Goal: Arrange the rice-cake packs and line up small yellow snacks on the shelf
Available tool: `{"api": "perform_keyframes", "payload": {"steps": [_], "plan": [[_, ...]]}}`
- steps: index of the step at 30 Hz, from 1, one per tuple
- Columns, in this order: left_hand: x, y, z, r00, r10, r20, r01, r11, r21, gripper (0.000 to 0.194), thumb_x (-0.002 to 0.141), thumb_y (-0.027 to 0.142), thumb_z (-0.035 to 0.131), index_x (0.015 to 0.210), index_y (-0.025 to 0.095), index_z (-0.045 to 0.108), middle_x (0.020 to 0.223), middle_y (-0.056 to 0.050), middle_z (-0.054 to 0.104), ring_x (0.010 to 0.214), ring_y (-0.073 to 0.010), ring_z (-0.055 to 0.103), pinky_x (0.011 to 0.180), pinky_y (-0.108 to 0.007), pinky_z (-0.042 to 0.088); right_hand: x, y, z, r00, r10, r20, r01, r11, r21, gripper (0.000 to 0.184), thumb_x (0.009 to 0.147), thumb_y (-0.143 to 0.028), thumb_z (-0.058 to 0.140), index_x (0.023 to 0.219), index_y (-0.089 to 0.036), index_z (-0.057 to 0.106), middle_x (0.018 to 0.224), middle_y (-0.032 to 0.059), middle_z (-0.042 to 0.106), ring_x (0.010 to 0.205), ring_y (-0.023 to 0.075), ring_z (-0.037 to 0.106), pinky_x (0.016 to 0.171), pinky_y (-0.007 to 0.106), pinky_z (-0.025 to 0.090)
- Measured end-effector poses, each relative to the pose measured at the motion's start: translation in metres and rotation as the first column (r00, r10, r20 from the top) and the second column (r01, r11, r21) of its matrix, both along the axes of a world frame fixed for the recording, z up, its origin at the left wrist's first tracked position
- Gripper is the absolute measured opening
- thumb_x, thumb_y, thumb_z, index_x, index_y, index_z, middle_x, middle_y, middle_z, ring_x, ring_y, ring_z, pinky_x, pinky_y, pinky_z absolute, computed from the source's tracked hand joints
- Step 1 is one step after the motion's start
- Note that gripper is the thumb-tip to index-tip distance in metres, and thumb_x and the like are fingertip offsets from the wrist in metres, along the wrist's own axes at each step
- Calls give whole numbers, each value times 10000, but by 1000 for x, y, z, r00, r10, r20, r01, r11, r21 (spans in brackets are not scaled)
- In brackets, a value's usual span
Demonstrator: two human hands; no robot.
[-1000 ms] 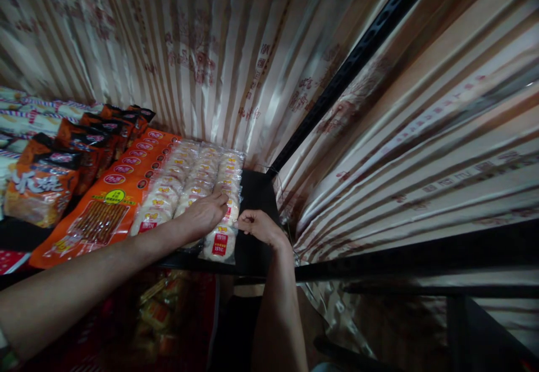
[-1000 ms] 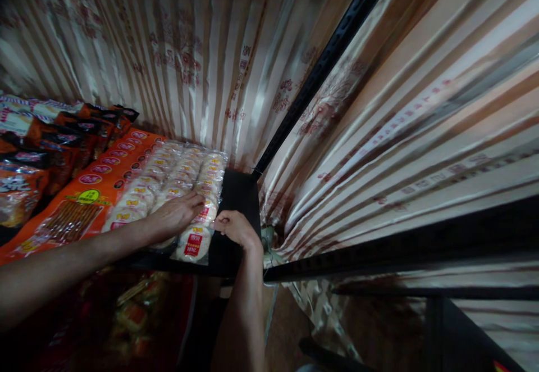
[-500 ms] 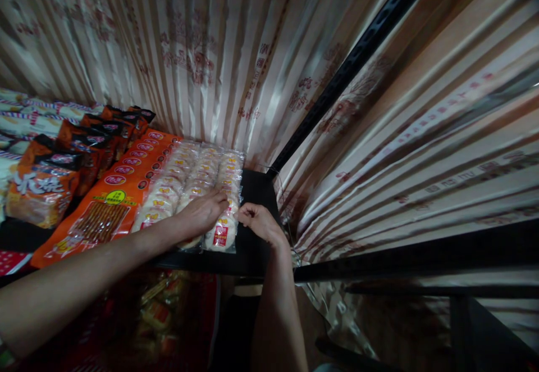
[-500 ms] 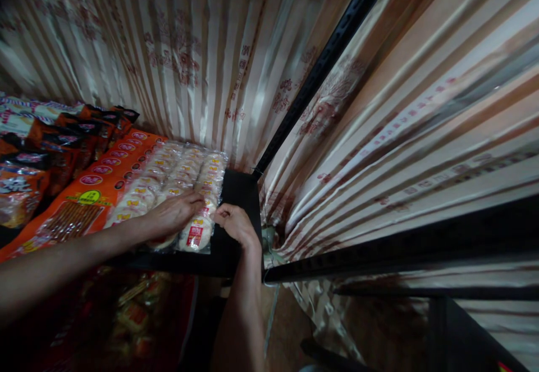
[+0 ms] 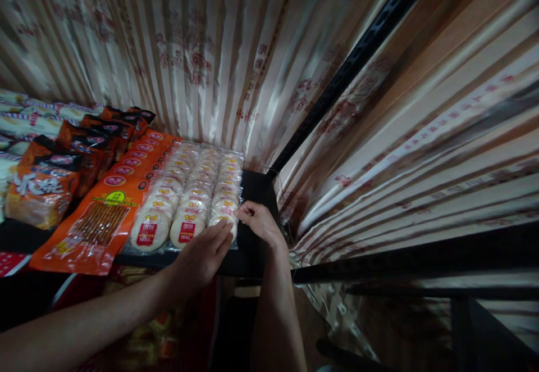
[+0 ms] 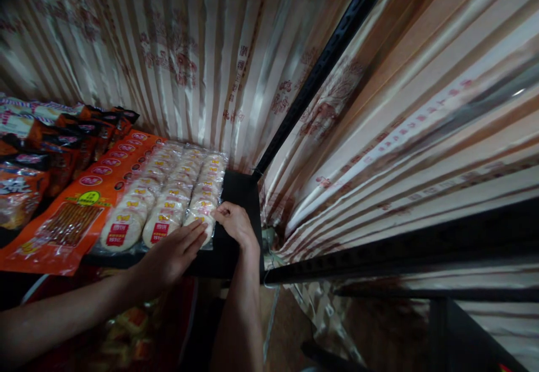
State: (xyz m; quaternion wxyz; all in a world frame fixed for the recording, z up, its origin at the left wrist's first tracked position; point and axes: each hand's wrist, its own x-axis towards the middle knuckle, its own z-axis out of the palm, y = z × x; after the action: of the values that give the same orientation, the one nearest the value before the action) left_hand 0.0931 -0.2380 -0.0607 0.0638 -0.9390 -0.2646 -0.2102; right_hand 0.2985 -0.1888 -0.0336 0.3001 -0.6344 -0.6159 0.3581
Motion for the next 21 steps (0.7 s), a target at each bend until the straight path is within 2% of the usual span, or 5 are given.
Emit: {"api": "perform_keyframes", "payload": {"steps": [8, 15, 21], "plan": [[4, -4, -1, 998, 45, -39, -43, 997, 62, 381, 869, 103, 429, 1233, 33, 512, 1339, -202, 520, 1269, -300, 464, 997, -401, 431, -2, -1, 1, 998, 2, -57, -3, 1000, -17, 293, 726, -466, 600, 660, -183, 567, 570, -50, 513, 538, 84, 434, 555, 217, 345], [1, -3, 1, 999, 12, -33, -9, 996, 93, 385, 852, 66, 409, 1221, 28, 513, 1309, -210, 543, 1252, -291, 484, 990, -397, 442, 0, -1, 2, 999, -6, -52, 6, 1000, 0, 325, 760, -493, 578, 650, -188, 558, 554, -51, 504, 546, 91, 448, 569, 220, 357], [-1, 1, 1, 1000, -23, -10, 23, 999, 23, 397, 872, 80, 385, 1255, 50, 486, 1332, -206, 520, 1301, -267, 427, 1002, -402, 435, 1, -1, 1, 994, -7, -110, 4, 1000, -27, 327, 753, -508, 582, 672, -192, 558, 576, -50, 511, 552, 93, 449, 584, 223, 369]]}}
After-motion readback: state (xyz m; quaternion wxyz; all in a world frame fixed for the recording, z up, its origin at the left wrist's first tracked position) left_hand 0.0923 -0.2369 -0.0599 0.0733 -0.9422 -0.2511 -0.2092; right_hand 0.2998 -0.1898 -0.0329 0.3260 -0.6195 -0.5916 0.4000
